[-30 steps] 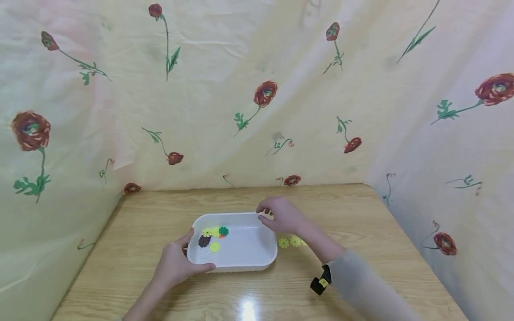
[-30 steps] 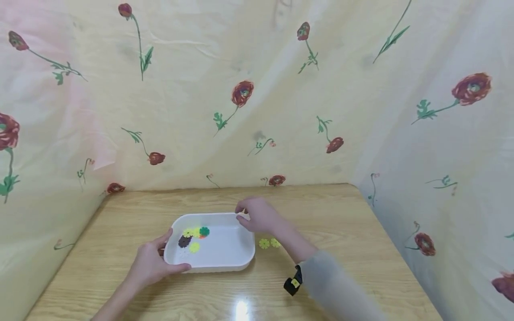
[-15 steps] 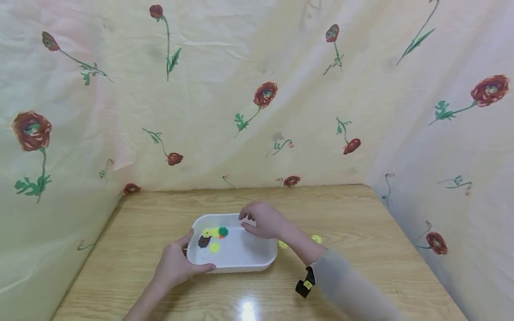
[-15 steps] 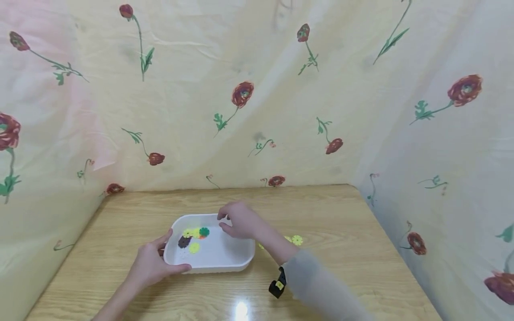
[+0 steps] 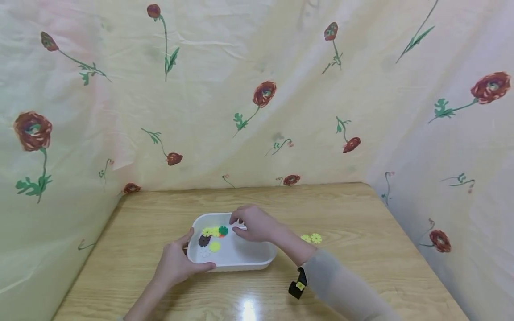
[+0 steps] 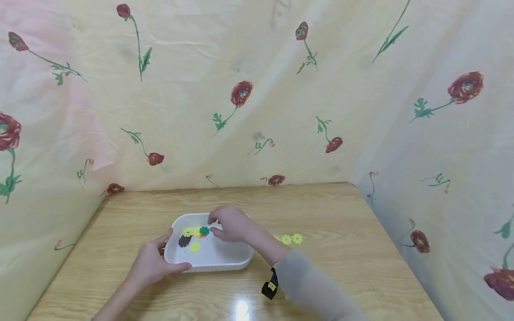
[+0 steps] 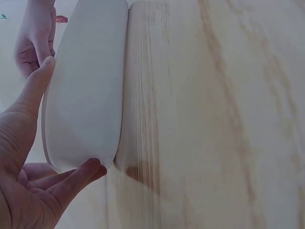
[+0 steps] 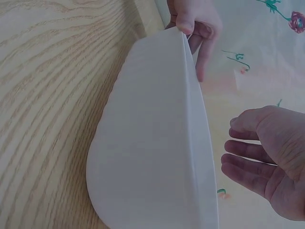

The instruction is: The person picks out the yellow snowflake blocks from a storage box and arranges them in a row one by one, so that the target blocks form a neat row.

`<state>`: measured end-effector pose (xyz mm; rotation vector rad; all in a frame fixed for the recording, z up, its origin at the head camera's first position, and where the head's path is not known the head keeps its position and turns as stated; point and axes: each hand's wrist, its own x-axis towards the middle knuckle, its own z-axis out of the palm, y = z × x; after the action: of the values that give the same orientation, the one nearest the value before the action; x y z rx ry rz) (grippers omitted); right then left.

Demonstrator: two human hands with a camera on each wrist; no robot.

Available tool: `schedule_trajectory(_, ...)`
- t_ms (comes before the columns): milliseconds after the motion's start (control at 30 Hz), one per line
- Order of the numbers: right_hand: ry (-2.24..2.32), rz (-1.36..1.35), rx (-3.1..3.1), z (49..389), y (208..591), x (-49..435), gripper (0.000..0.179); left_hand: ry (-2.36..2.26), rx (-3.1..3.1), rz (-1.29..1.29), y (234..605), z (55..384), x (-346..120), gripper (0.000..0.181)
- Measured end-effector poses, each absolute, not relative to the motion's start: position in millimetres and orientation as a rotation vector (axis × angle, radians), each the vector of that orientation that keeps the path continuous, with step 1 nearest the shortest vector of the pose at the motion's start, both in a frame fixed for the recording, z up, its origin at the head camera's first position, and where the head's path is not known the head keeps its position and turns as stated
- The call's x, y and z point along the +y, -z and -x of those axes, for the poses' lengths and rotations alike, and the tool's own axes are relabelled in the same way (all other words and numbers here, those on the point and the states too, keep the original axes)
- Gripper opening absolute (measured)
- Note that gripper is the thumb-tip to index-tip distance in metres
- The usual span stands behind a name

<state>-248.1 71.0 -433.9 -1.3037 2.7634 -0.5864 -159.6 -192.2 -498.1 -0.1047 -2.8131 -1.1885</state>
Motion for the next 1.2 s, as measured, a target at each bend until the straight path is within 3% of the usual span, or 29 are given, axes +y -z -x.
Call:
schedule_trajectory(467,0.617,1.285,2.675,247,446,52,0.014,1.213,-2.785,0.161,500,162,-194,0.126)
schedule_trajectory(1200,0.528,1.269,2.65,248,458,23,0.021,1.235,-2.784,0.161,497,157,-196,0.127)
